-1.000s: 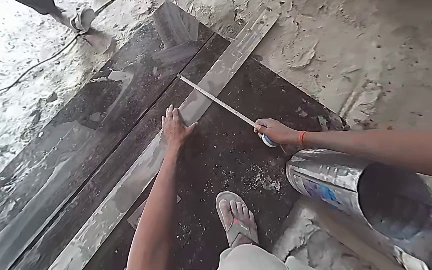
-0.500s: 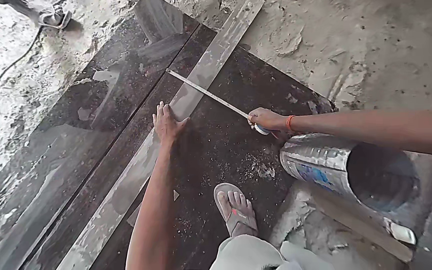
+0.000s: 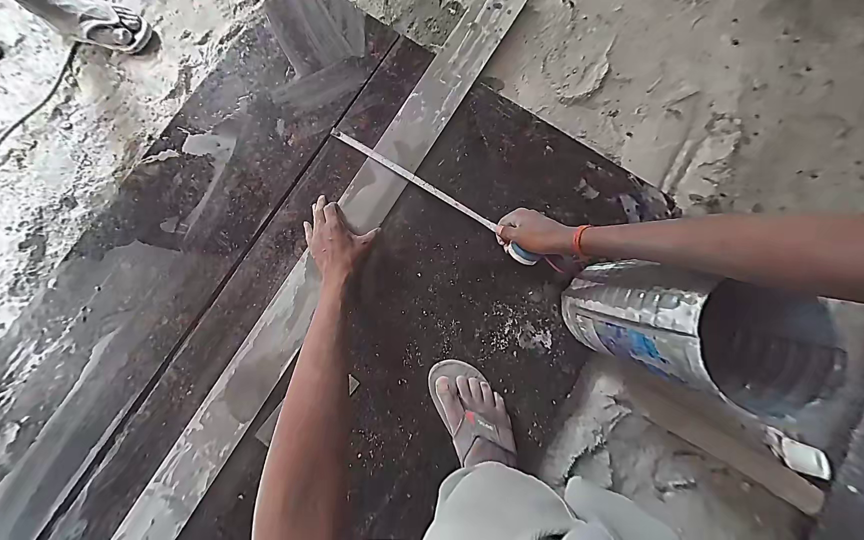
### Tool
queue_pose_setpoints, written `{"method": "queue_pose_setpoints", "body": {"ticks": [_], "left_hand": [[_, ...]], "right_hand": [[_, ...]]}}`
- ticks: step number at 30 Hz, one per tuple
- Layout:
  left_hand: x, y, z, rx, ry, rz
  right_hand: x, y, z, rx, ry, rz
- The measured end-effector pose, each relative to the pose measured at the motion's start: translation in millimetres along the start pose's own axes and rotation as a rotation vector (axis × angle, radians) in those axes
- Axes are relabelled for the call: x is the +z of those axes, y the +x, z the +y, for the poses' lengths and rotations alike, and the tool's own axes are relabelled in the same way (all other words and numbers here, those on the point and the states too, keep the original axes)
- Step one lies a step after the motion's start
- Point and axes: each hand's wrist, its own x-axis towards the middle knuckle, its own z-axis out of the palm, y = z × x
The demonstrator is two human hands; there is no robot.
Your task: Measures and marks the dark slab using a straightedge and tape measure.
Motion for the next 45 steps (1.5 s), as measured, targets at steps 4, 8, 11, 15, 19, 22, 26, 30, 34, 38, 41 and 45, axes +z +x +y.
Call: {"method": "queue_pose_setpoints", "body": {"ticks": [4,8,11,15,19,22,26,30,34,38,41,45], "left_hand": [[-7.9,-2.5,9.4,-0.013,0.008,-0.013],[-12.7,-6.3,12.7,0.001,0.014,-0.033],[-11.0,-6.4,11.8,0.005,0.011,-0.034],[-6.2,-1.7,6.3,0.007,0.019,-0.021],[-9.2,1.7,6.9,0.010,0.027,-0.051],[-6.0,0.8,7.7,0.003,0.017,-0.035],[-5.3,-1.0,9.2,-0.016,0.043,-0.050],[-7.3,-2.1,12.0,-0.024,0.057,-0.054],[-7.0,-3.0,10.1,-0.023,0.056,-0.051],[2.7,3.1,11.2,-0.069,0.101,-0.013],[1.4,1.6,12.1,-0.054,0.091,-0.028],[4.0,3.6,12.0,-0.077,0.093,-0.010]], "right_hand": [[0.7,-0.4,1.4,0.005,0.014,0.007],[1.4,0.0,2.0,0.004,0.008,0.010],[0.2,-1.2,-0.1,0.003,-0.009,0.012],[1.0,1.5,2.4,-0.006,-0.005,0.011],[0.5,2.1,4.9,-0.018,-0.002,0.009],[-1.3,-3.8,-3.3,-0.014,0.007,0.006],[-4.9,-6.0,-10.0,0.006,0.007,-0.020],[-5.3,-4.4,-10.3,0.009,0.001,-0.020],[-3.1,-3.1,-7.0,0.003,-0.001,-0.008],[-2.1,-1.1,-3.8,-0.009,-0.019,-0.004],[-3.2,6.3,4.4,-0.015,-0.015,-0.039],[-3.7,7.1,4.4,-0.033,-0.029,-0.040]]}}
